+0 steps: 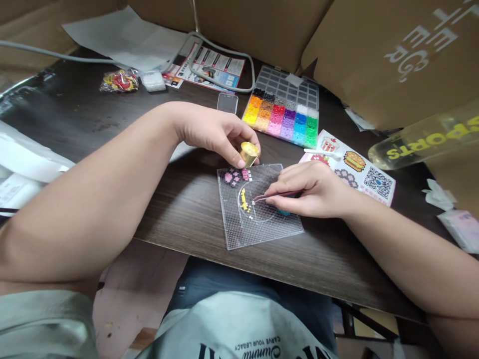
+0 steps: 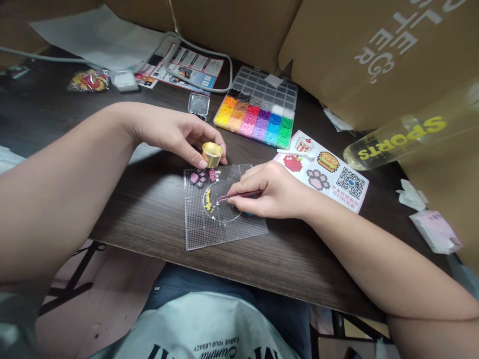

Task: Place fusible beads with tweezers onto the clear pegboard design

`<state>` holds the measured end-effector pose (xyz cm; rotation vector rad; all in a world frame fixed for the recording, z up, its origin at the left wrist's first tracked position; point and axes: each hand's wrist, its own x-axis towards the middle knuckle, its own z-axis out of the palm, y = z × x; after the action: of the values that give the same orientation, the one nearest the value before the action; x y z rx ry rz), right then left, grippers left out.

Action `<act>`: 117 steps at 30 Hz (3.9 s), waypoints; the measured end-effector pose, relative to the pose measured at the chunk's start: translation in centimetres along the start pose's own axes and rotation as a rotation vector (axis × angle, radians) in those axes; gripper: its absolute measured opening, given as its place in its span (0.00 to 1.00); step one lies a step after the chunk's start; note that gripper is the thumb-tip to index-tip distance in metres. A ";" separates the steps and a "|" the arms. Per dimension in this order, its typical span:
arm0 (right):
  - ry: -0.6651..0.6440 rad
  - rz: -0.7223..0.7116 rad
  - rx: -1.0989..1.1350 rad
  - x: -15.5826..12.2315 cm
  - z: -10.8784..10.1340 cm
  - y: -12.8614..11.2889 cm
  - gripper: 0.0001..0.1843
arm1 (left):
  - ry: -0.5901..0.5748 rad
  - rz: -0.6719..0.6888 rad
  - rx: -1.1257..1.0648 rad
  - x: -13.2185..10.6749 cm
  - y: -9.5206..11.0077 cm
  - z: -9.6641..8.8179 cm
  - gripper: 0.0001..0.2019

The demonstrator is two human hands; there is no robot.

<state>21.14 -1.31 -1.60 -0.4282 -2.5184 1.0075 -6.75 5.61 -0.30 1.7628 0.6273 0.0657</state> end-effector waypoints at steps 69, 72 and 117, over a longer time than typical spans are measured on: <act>0.267 -0.119 -0.193 -0.7 0.8 -0.9 0.04 | -0.010 0.081 -0.085 -0.2 -0.3 -0.3 0.17; 0.167 -0.080 -0.138 -1.2 0.8 -1.1 0.05 | -0.004 0.053 -0.053 -0.1 -0.5 -0.4 0.18; 0.075 0.002 -0.087 -1.0 0.6 -0.8 0.07 | -0.012 0.021 -0.038 0.0 0.0 -0.1 0.18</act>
<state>21.66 -2.63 -1.71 -0.4843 -2.5018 0.8689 -6.73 5.68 -0.25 1.7319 0.5958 0.0807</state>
